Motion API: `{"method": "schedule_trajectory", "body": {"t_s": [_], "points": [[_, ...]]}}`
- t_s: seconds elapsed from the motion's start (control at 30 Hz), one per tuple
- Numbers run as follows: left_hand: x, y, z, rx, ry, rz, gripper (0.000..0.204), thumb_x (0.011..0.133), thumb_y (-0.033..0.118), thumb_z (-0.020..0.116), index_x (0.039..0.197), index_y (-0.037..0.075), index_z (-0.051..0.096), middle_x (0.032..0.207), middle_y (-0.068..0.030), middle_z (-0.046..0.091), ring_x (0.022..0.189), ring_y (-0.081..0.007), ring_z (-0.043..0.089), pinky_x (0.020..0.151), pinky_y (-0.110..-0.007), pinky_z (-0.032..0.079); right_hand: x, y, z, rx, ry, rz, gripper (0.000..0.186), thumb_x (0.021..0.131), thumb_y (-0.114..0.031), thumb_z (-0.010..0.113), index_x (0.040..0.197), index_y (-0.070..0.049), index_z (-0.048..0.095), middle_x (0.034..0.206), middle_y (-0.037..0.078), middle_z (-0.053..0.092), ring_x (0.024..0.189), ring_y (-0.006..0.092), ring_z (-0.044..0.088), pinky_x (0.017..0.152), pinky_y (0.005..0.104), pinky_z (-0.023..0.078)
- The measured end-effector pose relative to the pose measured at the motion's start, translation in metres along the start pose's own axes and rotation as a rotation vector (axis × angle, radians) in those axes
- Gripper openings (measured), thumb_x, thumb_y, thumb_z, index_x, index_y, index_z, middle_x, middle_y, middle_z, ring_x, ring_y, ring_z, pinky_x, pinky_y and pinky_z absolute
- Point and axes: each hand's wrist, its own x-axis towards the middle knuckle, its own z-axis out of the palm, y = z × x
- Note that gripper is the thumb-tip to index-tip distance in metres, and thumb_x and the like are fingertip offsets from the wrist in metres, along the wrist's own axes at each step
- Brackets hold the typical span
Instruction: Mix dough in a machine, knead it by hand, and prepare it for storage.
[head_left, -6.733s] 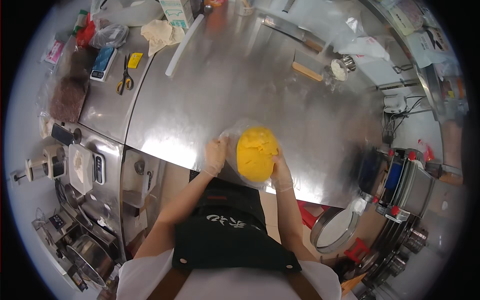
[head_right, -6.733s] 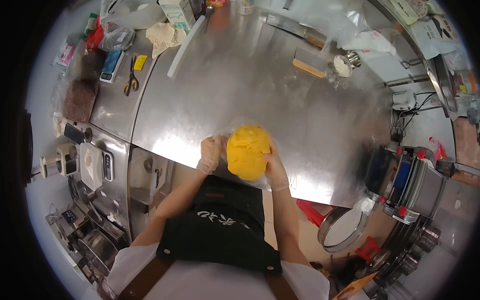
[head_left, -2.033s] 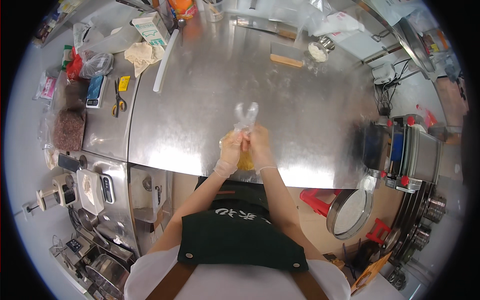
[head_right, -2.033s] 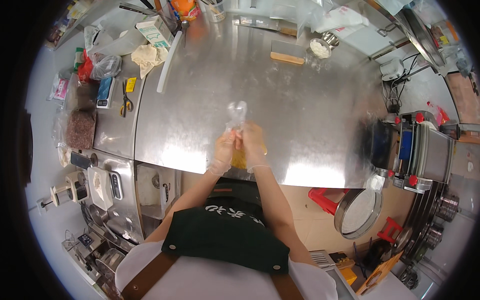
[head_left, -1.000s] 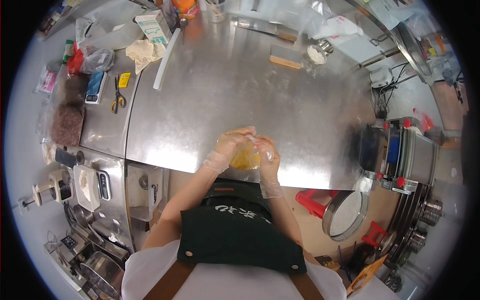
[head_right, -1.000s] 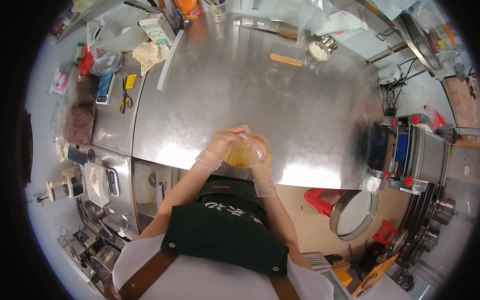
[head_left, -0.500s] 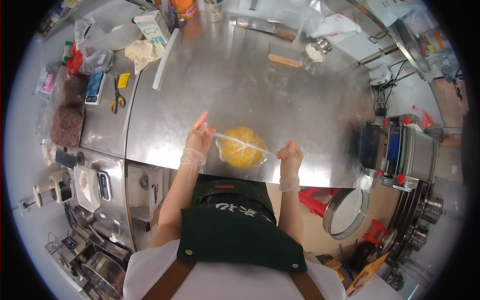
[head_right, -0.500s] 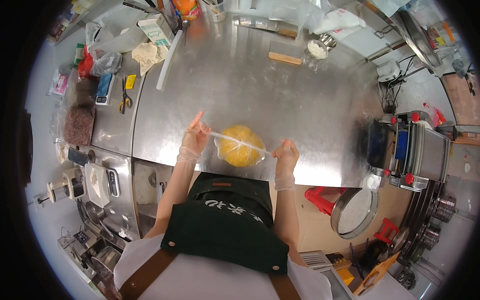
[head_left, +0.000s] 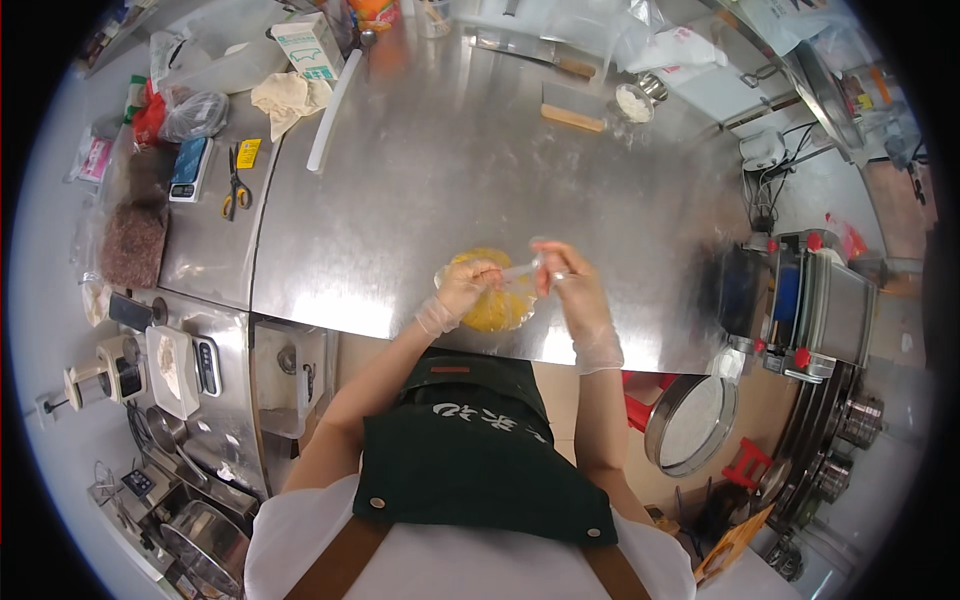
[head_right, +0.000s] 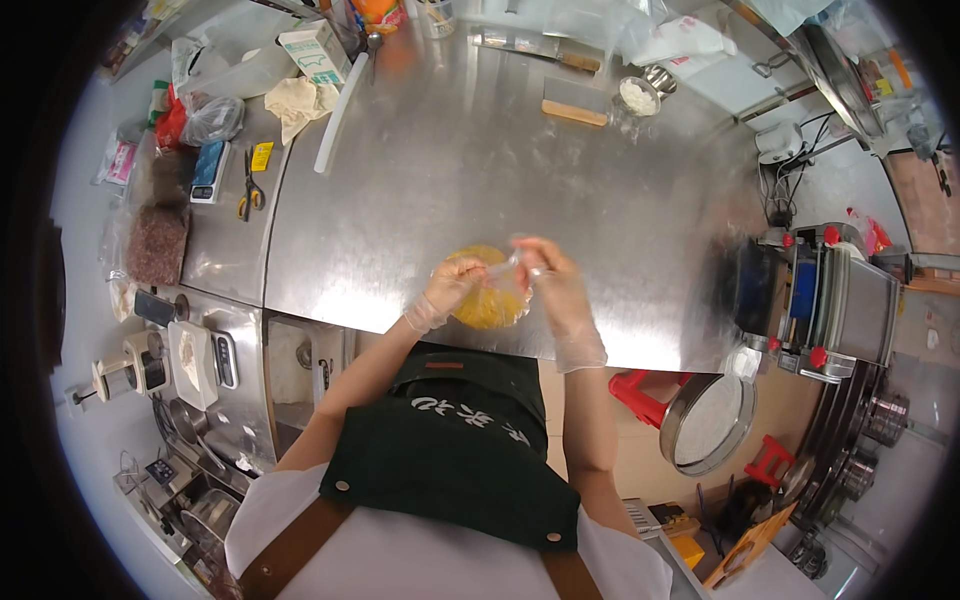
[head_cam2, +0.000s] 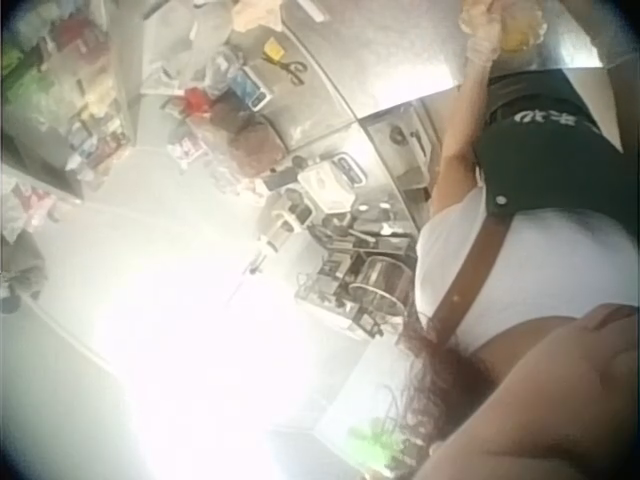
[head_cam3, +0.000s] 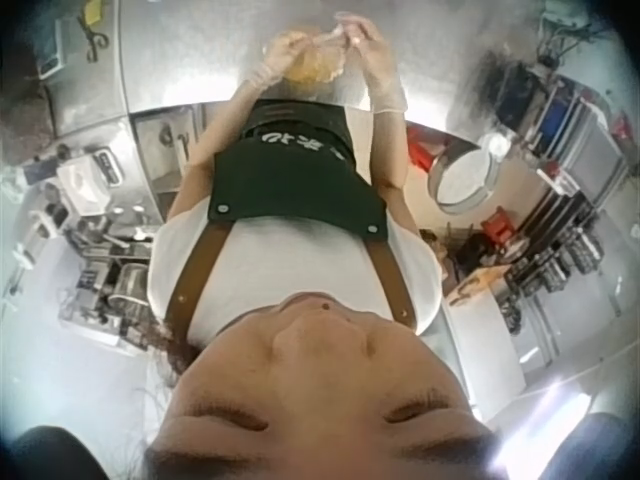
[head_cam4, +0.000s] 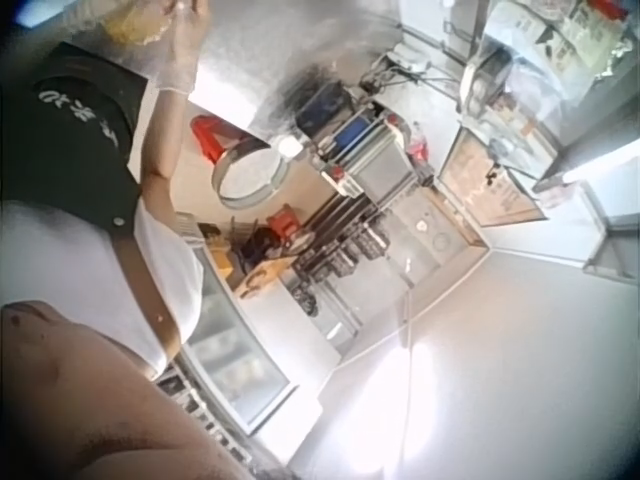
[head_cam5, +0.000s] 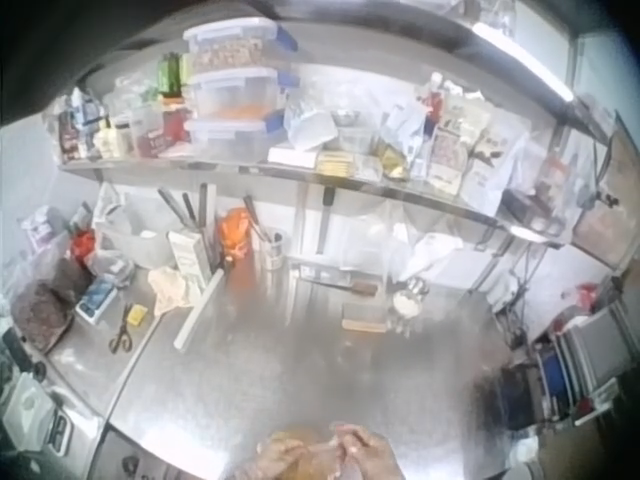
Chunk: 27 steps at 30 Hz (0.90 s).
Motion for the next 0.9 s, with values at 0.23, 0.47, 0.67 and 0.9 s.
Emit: {"method": "schedule_trajectory", "body": {"t_s": [0.23, 0.47, 0.67, 0.9], "points": [[0.015, 0.049, 0.011, 0.641, -0.036, 0.105, 0.013, 0.089, 0.007, 0.06, 0.1, 0.003, 0.066, 0.084, -0.0043, 0.067, 0.08, -0.0119, 0.06, 0.076, -0.027, 0.048, 0.004, 0.003, -0.013, -0.327, 0.183, -0.061, 0.029, 0.095, -0.024, 0.058, 0.11, 0.0, 0.063, 0.082, 0.006, 0.064, 0.075, 0.0133, 0.061, 0.07, 0.0272, 0.049], [0.021, 0.031, 0.0, 0.044, -0.042, -0.237, 0.014, 0.087, 0.006, 0.062, 0.099, 0.001, 0.066, 0.082, -0.0053, 0.065, 0.075, -0.0152, 0.06, 0.072, -0.032, 0.049, 0.012, 0.048, 0.014, -0.982, 0.437, -0.826, 0.027, 0.092, -0.024, 0.062, 0.111, -0.005, 0.063, 0.08, 0.015, 0.065, 0.069, 0.0178, 0.064, 0.061, 0.0343, 0.049], [0.017, 0.019, -0.025, -0.563, -0.206, -0.349, 0.022, 0.09, 0.015, 0.066, 0.104, -0.003, 0.066, 0.1, -0.0053, 0.064, 0.091, -0.0113, 0.057, 0.085, -0.027, 0.047, 0.031, 0.111, 0.0, -0.198, 0.063, -0.036, 0.023, 0.093, -0.014, 0.056, 0.112, -0.002, 0.06, 0.075, 0.003, 0.06, 0.062, 0.011, 0.051, 0.06, 0.0254, 0.042], [0.023, 0.039, -0.032, -0.02, -0.314, -0.123, 0.019, 0.084, 0.024, 0.07, 0.097, 0.009, 0.07, 0.086, -0.0004, 0.063, 0.088, -0.0125, 0.058, 0.08, -0.029, 0.046, 0.04, 0.092, 0.002, -0.026, -0.244, 0.142, 0.018, 0.095, -0.014, 0.053, 0.099, -0.001, 0.064, 0.074, -0.001, 0.056, 0.062, 0.0048, 0.048, 0.053, 0.019, 0.037]]}}
